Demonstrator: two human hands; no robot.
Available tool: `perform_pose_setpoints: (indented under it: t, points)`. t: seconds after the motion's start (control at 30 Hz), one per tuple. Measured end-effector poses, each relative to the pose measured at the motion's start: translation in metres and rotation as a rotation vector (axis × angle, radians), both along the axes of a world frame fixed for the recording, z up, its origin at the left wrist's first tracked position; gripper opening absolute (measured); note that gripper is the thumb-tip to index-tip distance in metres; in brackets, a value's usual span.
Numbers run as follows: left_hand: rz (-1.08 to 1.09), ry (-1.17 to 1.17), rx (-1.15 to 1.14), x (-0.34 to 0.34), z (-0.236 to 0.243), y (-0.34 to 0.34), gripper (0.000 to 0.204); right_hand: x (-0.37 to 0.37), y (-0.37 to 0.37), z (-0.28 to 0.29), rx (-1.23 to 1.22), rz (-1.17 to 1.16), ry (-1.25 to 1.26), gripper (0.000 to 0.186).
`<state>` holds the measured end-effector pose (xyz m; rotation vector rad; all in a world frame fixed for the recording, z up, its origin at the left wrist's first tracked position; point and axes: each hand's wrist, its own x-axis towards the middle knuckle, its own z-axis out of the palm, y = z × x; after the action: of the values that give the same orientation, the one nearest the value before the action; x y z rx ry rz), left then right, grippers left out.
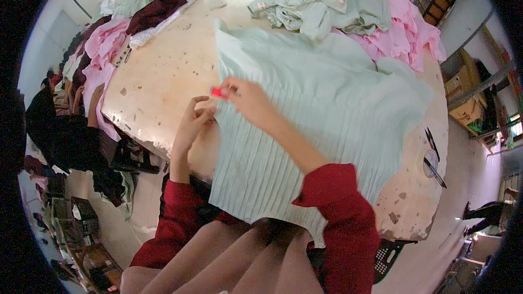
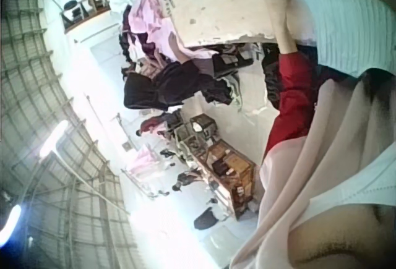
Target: The person measures a light green pleated garment on a worktable using a measuring tape and marks it with a pen. They then fold the garment and smooth it out, preparing it for the next step.
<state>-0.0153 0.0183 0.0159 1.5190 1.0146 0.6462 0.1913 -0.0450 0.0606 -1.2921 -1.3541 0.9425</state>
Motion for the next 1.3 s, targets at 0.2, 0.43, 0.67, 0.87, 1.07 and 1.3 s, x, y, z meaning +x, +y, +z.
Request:
perform_pose_setpoints:
  t: [0.2, 0.43, 0.67, 0.87, 1.07, 1.3]
  points:
    - [0.143, -0.025, 0.177, 0.013, 0.0, -0.013, 0.04, -0.03, 0.004, -0.048, -0.263, -0.019, 0.297, 0.021]
    - [0.07, -0.05, 0.13, 0.007, 0.001, -0.014, 0.028, -0.022, 0.003, -0.047, -0.332, -0.081, 0.102, 0.019]
    - [0.155, -0.121, -0.04, 0.006, 0.006, -0.012, 0.023, -0.02, 0.002, -0.046, -0.375, -0.058, 0.093, 0.018]
    - [0.129, -0.043, 0.196, 0.012, -0.004, -0.017, 0.017, -0.024, 0.0, -0.043, -0.381, -0.03, 0.095, 0.018]
    - [0.148, 0.09, 0.292, 0.009, -0.016, -0.013, 0.015, 0.047, -0.08, -0.032, -0.301, -0.018, -0.517, 0.022]
    - [0.067, 0.081, 0.225, 0.001, -0.021, 0.004, 0.018, 0.214, -0.281, 0.014, -0.55, -0.221, -0.063, 0.016]
